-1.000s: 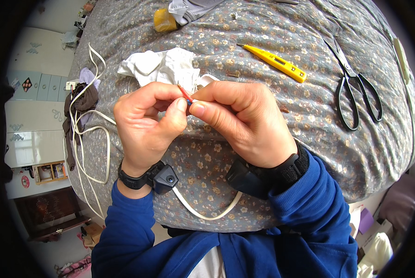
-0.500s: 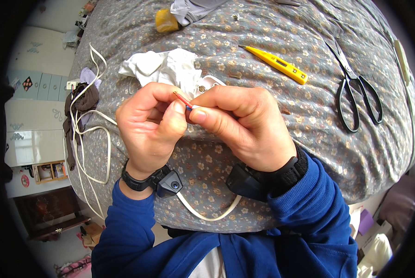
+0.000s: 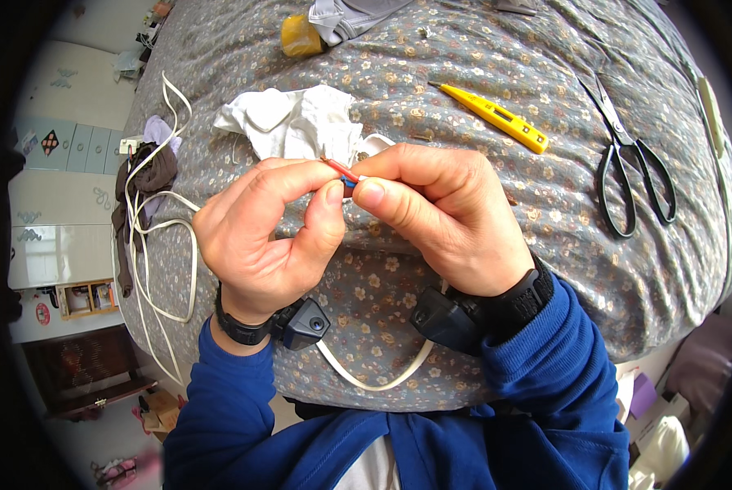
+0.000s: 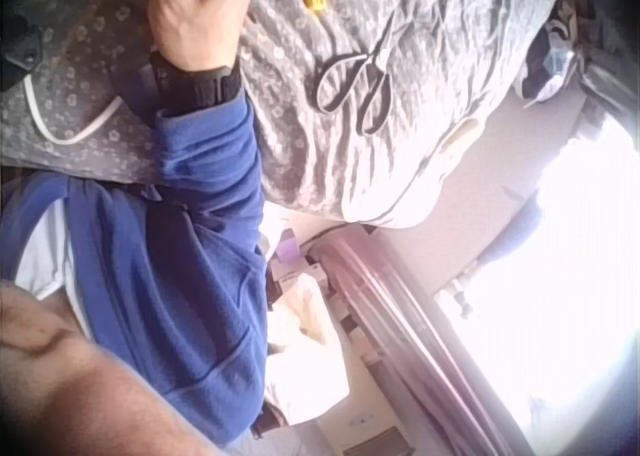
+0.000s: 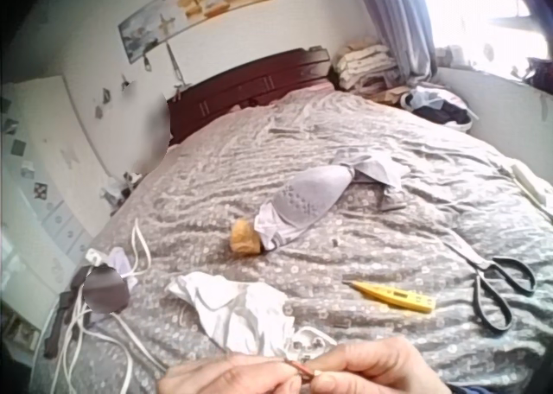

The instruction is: The person strips the insulation from the ends of a white power cord, twists the exposed copper strands, and inserts each wire into the terminals of a white three-prong plug. They use scissors to trim the wire ends and repeatedly adjust the wires to fit the terminals.

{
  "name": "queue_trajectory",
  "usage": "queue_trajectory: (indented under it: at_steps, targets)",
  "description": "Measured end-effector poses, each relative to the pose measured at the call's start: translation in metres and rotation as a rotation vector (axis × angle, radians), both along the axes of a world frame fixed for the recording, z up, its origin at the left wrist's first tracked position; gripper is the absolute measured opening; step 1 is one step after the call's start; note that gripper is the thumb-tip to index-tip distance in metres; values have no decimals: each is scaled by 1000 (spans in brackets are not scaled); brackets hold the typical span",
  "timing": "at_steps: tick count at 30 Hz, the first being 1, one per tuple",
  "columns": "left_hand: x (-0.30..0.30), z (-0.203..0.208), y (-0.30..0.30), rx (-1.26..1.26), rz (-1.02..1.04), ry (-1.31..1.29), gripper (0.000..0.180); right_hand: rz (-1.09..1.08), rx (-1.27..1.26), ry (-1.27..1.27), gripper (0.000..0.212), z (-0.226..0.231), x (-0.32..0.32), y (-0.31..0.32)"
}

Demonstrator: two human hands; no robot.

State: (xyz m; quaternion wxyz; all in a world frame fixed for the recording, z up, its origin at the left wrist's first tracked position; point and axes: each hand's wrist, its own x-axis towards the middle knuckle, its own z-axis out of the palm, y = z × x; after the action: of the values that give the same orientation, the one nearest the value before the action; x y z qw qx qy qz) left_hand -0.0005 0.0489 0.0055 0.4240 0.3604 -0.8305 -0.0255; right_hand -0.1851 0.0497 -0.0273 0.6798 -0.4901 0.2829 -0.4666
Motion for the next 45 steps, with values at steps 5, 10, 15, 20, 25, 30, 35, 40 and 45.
queue_trajectory:
  at_steps: [5,10,15,20,25,30,35,40,45]
  targets:
    - [1,0,-1,90,-31,77,15,-36,-82,19,17,-2,1,0]
    - [6,-1,-3,193,-29,101,13,-173,-307,163,14,-9,7,-1]
    - [1,-5,-4,106,58,36,15,-245,-399,289,11,-10,9,-1]
    - [2,-10,1,55,139,-35,17,-289,-453,296,11,-8,11,1]
    - [-2,-6,-5,38,113,15,16,-286,-449,318,10,-2,8,4]
    - [24,11,-35,132,368,292,5,-276,-389,294,12,3,1,7]
    - [34,1,-14,355,9,293,11,-205,-129,124,16,2,-1,9]
    - [11,0,-3,433,-81,230,14,-194,-233,121,15,-1,3,5]
    - [6,6,-3,457,-73,231,10,-223,-316,211,13,-3,3,5]
